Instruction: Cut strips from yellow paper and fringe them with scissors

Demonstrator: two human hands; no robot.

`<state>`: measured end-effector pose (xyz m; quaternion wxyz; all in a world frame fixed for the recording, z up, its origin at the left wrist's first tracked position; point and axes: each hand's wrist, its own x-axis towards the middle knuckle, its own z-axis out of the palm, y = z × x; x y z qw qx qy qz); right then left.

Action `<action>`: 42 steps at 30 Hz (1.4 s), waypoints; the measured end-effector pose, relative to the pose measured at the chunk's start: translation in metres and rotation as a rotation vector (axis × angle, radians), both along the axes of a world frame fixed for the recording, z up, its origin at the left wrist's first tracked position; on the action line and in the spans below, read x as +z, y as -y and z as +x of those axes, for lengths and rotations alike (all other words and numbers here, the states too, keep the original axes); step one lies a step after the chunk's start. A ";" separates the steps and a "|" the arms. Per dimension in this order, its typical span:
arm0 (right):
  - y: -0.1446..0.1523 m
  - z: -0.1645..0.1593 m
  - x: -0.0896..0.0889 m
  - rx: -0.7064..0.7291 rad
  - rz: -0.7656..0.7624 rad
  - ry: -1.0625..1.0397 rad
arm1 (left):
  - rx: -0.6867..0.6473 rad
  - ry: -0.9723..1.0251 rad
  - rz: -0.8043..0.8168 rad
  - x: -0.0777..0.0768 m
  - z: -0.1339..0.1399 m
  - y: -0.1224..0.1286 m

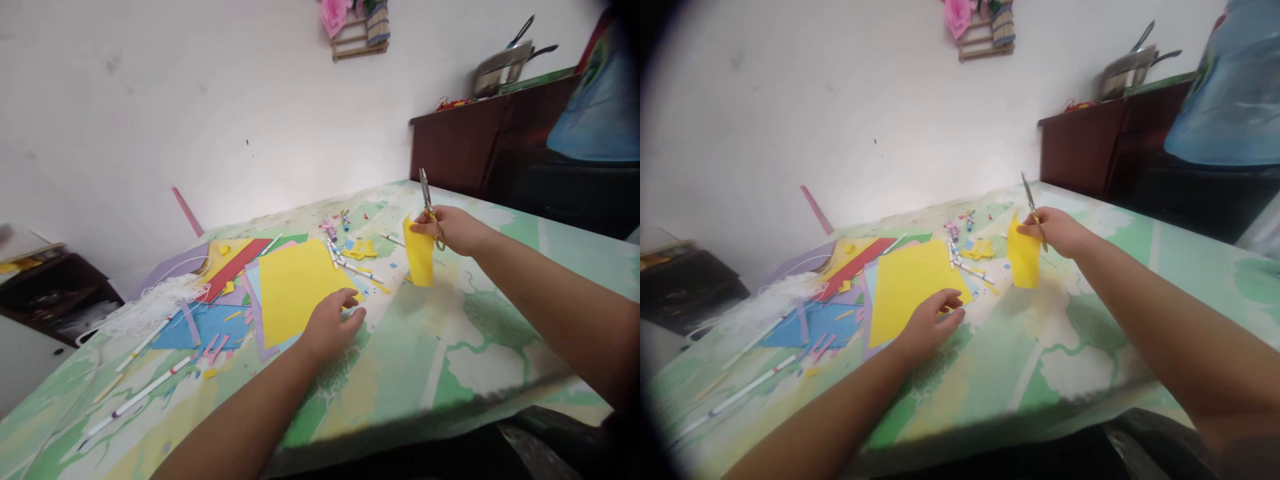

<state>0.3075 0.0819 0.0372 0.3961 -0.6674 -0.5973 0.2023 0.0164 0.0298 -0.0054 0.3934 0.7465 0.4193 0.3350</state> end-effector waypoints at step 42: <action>0.035 -0.139 -0.032 0.171 0.076 -1.010 | 0.088 0.759 -0.490 0.018 0.004 0.007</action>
